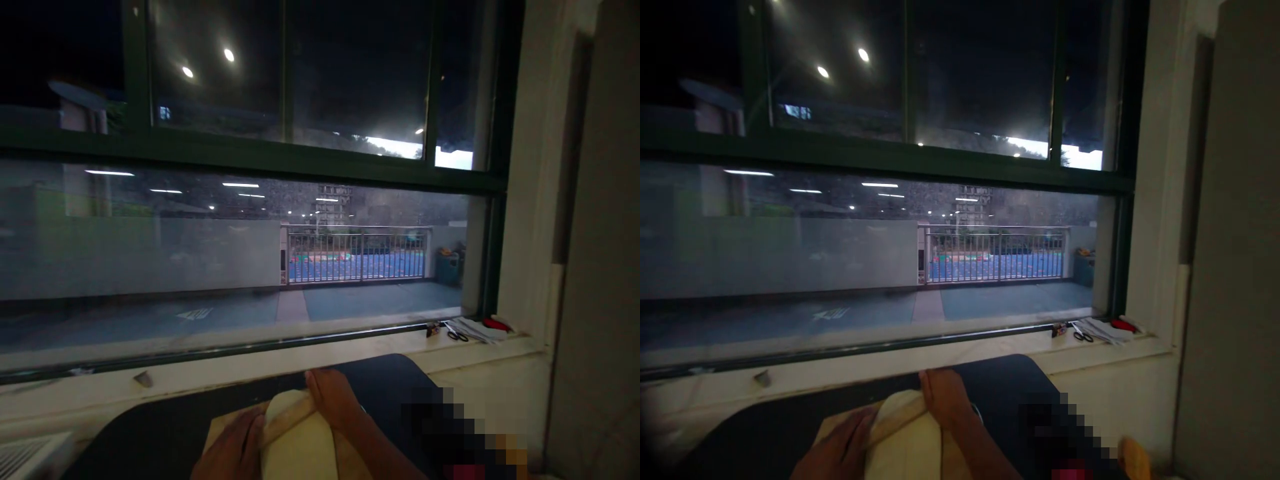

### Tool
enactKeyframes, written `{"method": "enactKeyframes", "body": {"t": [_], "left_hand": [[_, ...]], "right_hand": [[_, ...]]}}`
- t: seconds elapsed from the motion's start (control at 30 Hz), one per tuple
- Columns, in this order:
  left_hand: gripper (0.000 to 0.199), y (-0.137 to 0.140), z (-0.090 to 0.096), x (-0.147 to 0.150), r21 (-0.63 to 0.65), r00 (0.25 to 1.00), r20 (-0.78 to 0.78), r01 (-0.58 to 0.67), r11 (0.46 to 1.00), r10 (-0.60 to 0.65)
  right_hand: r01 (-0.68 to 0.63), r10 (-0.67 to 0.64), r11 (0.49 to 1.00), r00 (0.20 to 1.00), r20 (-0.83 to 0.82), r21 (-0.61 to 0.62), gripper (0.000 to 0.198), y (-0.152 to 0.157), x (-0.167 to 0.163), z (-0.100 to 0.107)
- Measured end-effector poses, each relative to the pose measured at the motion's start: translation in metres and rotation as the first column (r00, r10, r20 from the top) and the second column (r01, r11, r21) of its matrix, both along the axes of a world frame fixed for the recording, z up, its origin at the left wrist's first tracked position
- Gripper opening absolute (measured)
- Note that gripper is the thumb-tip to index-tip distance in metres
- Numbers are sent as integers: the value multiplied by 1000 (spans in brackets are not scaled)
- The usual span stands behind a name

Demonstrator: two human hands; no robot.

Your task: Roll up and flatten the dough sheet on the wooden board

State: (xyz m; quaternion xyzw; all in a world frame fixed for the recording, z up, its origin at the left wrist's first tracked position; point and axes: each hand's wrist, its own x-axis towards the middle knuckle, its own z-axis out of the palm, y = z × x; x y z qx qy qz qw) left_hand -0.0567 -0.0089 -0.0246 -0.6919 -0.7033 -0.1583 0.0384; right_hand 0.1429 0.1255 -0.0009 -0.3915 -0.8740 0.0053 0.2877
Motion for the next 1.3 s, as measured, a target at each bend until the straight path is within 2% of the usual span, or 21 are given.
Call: {"method": "enactKeyframes", "body": {"t": [0.07,0.23,0.33,0.47,0.6,0.67,0.83,0.97,1.17,1.3], "left_hand": [[52,-1,4,5,-7,999,-34,-2,1000,1],[51,11,8,12,-27,990,-138,-21,999,17],[50,20,8,10,-12,993,-112,-28,1000,27],[48,30,-2,-1,32,999,-10,51,998,-51],[47,35,-14,-11,116,989,147,-34,993,16],[46,36,-16,-13,123,984,178,-31,992,9],[47,36,-10,-13,103,978,209,-48,993,26],[48,33,-6,-10,92,974,225,-43,995,22],[43,35,-14,-8,142,981,192,-6,990,-21],[45,35,-11,-4,152,982,185,-1,988,-28]], "right_hand": [[30,-31,1000,999,-22,-1,46,-7,10,0],[83,-84,996,996,-30,-21,34,-24,32,-20],[127,-131,987,991,-40,-98,29,-28,34,-27],[169,-164,968,986,43,-185,25,-17,28,-18],[173,-164,970,984,66,-170,32,9,14,-6],[149,-141,977,988,60,-155,37,22,5,-5],[78,-69,989,995,72,-127,34,36,-9,-8],[67,-54,990,993,104,-128,31,29,-1,-5],[106,-95,991,986,134,-83,52,1,18,-11],[139,-123,988,970,211,-64,59,0,18,-4]]}}
